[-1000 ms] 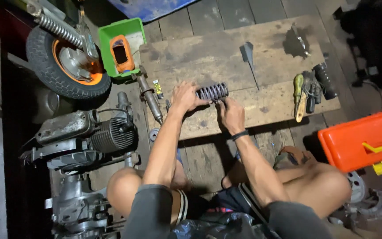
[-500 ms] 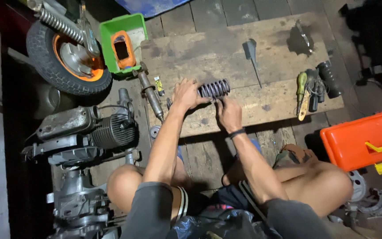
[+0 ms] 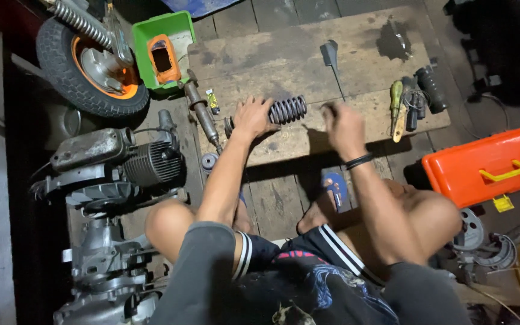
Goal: The person sits on the floor and repeatedly compresses and rotates a metal coil spring with both hands, examining its condition. The spring is handled continuously without being installed or modified.
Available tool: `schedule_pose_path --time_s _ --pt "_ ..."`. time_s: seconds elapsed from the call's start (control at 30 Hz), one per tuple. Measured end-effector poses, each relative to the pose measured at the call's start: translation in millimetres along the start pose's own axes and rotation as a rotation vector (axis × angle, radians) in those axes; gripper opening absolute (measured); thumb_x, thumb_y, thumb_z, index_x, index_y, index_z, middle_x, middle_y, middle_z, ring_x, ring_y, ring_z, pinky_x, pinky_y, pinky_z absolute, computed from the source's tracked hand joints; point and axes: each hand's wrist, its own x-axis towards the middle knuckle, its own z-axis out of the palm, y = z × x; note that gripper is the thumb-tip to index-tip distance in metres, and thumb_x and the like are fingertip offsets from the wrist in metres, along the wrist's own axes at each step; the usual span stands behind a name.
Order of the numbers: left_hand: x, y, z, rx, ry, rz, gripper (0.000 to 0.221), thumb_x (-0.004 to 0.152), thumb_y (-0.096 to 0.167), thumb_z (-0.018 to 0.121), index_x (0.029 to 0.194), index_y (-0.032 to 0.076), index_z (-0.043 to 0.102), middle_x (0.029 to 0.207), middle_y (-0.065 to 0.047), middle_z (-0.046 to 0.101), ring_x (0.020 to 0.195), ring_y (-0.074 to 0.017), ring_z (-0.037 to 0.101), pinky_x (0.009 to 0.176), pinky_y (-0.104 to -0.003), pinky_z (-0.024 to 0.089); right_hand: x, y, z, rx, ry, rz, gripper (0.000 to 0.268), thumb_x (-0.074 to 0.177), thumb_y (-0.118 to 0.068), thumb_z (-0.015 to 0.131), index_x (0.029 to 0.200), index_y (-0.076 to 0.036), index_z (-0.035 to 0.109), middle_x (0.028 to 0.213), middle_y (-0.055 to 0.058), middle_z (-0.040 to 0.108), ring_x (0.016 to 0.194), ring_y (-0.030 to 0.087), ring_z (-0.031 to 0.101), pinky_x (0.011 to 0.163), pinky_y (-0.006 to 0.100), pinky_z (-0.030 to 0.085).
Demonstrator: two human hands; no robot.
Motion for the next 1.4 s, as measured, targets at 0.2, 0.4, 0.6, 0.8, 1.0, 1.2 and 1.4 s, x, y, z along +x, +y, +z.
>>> schedule_pose_path --time_s 0.2,0.4,0.6,0.8,1.0,1.2,1.4 --pt "-8 1 3 0.105 -0.012 0.091 0.074 0.078 0.043 0.084 0.141 0.026 0.049 0.122 -0.006 0.057 0.119 -0.032 0.05 0.094 -0.056 0.052 35 -4 -119 0.205 0.05 -0.074 0.013 0.108 -0.015 0.075 0.109 -0.003 0.075 0.086 0.017 0.075 0.082 0.039 0.074 0.069 0.044 0.057" --pt "-36 12 -56 0.225 0.501 0.312 0.078 0.064 0.048 0.089 0.131 0.027 0.056 0.098 -0.001 0.056 0.094 -0.0271 0.054 0.072 -0.049 0.057 55 24 -121 0.646 -0.024 0.141 0.019 0.099 -0.013 0.081 0.112 -0.004 0.071 0.088 0.013 0.072 0.08 0.02 0.07 0.072 0.035 0.057" --pt "-127 69 -192 0.628 0.938 0.416 0.043 0.09 0.004 0.056 0.124 0.028 0.067 0.094 0.002 0.066 0.083 -0.0229 0.058 0.063 -0.034 0.044 67 -15 -146 1.003 -0.116 0.189 0.03 0.102 -0.018 0.074 0.128 -0.01 0.062 0.107 0.005 0.067 0.092 0.014 0.069 0.082 0.025 0.062" --pt "-158 74 -221 0.746 1.102 0.369 0.04 0.095 0.01 0.065 0.128 0.031 0.065 0.091 0.006 0.07 0.08 -0.015 0.06 0.067 -0.032 0.047 82 -29 -125 1.189 -0.106 0.24 0.014 0.102 -0.014 0.071 0.116 -0.015 0.07 0.107 0.001 0.075 0.093 0.014 0.075 0.079 0.025 0.062" --pt "-163 69 -213 0.525 0.988 0.188 0.057 0.082 0.004 0.057 0.136 0.023 0.062 0.1 0.0 0.07 0.086 -0.0214 0.058 0.067 -0.036 0.052 87 -45 -131 1.277 -0.139 0.19 0.014 0.107 -0.018 0.07 0.117 -0.013 0.061 0.1 0.007 0.074 0.081 0.017 0.073 0.073 0.027 0.064" --pt "-147 57 -198 0.36 0.864 0.092 0.106 0.057 0.075 0.098 0.137 0.021 0.056 0.102 -0.002 0.063 0.09 -0.0189 0.051 0.07 -0.033 0.051 92 -59 -142 1.222 -0.207 0.158 0.022 0.106 -0.024 0.065 0.119 -0.01 0.055 0.107 0.006 0.067 0.096 0.016 0.069 0.083 0.03 0.061" --pt "-127 32 -184 0.271 0.935 0.088 0.079 0.064 0.047 0.089 0.131 0.02 0.058 0.116 -0.006 0.057 0.093 -0.0281 0.057 0.074 -0.041 0.049 83 -50 -80 0.963 -0.393 0.022 0.021 0.101 -0.003 0.067 0.12 0.007 0.063 0.081 0.02 0.064 0.077 0.031 0.07 0.074 0.046 0.058"
